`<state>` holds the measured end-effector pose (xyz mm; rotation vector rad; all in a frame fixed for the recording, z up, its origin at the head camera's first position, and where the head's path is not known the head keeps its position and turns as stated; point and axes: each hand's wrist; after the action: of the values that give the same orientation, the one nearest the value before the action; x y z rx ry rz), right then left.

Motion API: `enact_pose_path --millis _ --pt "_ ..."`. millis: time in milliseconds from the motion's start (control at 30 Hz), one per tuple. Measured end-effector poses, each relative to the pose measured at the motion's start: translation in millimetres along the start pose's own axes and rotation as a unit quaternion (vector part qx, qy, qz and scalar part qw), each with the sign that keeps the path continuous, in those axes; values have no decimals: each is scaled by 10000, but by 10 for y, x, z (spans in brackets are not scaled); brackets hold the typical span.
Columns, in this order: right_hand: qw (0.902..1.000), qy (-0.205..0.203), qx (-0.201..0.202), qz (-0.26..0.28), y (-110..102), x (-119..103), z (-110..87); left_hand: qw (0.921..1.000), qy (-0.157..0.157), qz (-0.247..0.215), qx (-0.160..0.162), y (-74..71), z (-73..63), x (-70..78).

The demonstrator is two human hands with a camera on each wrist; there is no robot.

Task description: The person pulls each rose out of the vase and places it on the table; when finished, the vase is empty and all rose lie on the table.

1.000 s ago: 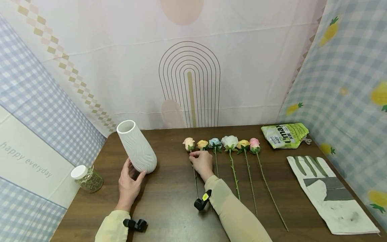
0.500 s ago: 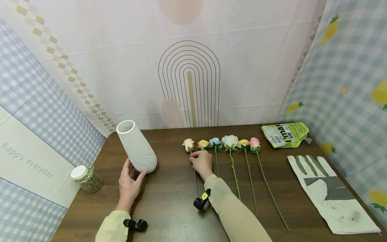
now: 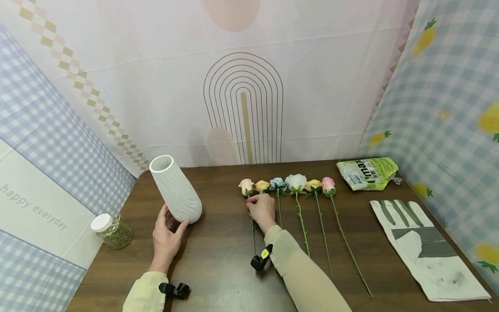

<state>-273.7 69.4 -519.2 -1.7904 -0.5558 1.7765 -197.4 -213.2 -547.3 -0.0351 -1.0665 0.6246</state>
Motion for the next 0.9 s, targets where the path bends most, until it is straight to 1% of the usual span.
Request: enact_pose_path --millis 200,367,500,600,733,800,900 --pt "9997 -47 63 -235 20 41 2 10000 41 -10 9 1 -14 -3" --pt "9993 -120 8 -357 5 51 -1 10000 87 -17 10 22 -16 -13" --pt "9982 -344 -72 -496 -22 43 -17 10000 60 -5 17 35 -11 -30" --pt "9966 -585 -88 -576 -72 27 -44 10000 36 13 45 47 2 -51" --pt "9948 -849 -116 -555 -224 10 -106 9999 48 58 92 62 19 -82" --pt "9944 -907 -179 -521 -342 8 -161 9998 82 91 135 60 19 -86" --pt "9923 -1099 -222 -531 -570 57 -240 9995 108 206 196 37 16 -78"
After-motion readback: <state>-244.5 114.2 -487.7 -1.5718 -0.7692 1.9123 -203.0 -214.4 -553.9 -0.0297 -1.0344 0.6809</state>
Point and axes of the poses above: each hand's wrist, its own z-axis towards the middle knuckle, its own y-axis out of the palm, x = y × z, and after that the axes turned 4 degrees about -z, right-handed
